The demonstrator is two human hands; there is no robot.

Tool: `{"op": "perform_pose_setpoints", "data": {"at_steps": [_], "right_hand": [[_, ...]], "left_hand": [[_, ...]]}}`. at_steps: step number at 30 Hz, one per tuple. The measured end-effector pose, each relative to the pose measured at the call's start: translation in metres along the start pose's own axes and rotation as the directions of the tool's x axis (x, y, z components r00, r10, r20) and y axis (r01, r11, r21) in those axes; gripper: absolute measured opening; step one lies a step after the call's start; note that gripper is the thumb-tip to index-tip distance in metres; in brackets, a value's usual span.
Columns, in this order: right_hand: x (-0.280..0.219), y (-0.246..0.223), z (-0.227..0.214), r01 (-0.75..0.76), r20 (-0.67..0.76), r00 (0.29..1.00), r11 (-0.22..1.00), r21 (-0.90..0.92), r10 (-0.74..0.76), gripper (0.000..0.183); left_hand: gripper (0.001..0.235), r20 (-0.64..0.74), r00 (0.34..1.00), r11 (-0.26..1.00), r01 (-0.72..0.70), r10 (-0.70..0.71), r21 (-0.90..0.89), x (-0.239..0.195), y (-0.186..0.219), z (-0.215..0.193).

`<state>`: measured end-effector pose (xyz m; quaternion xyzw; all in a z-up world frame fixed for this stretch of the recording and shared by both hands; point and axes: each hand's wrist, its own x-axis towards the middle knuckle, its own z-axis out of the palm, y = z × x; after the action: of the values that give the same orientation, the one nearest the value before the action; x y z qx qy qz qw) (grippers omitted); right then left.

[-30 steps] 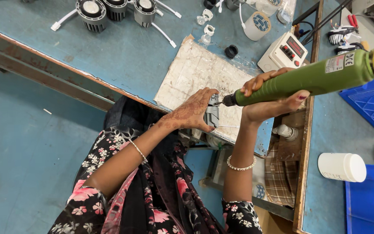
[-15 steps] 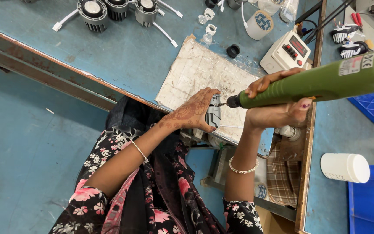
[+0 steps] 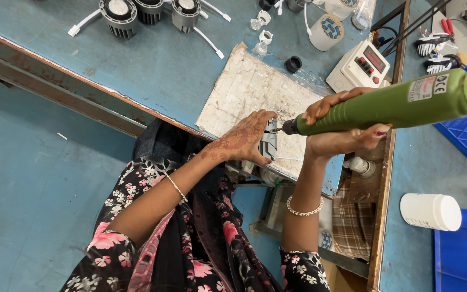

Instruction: The person assembles cylindrical electronic components by inserting white plastic pieces and securing them with a green power drill. They handle multiple units, placing finished items on the table.

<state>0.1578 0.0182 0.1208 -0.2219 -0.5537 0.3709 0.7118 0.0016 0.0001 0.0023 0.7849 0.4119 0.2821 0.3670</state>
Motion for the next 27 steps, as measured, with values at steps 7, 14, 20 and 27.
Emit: {"op": "perform_pose_setpoints", "data": {"at_steps": [7, 14, 20, 27], "right_hand": [[-0.005, 0.002, -0.002, -0.015, 0.048, 0.999, 1.0, 0.0, 0.015, 0.085], [-0.013, 0.009, -0.008, -0.062, 0.007, 0.998, 0.996, 0.063, 0.062, 0.086], [-0.007, 0.01, -0.018, -0.079, 0.078, 0.994, 0.992, 0.095, 0.072, 0.087], [0.009, 0.005, -0.013, 0.056, 0.003, 0.998, 0.998, 0.024, -0.056, 0.083]], "left_hand": [[0.124, 0.017, 0.999, 0.998, 0.045, -0.046, 0.053, 0.007, 0.005, 0.006], [0.124, 0.025, 0.997, 0.994, 0.068, -0.071, 0.088, 0.013, 0.007, 0.01], [0.124, 0.038, 0.996, 0.993, 0.079, -0.083, 0.091, 0.013, 0.011, 0.007], [0.124, 0.038, 0.995, 0.994, 0.086, -0.089, 0.068, 0.009, 0.009, 0.005]]}}
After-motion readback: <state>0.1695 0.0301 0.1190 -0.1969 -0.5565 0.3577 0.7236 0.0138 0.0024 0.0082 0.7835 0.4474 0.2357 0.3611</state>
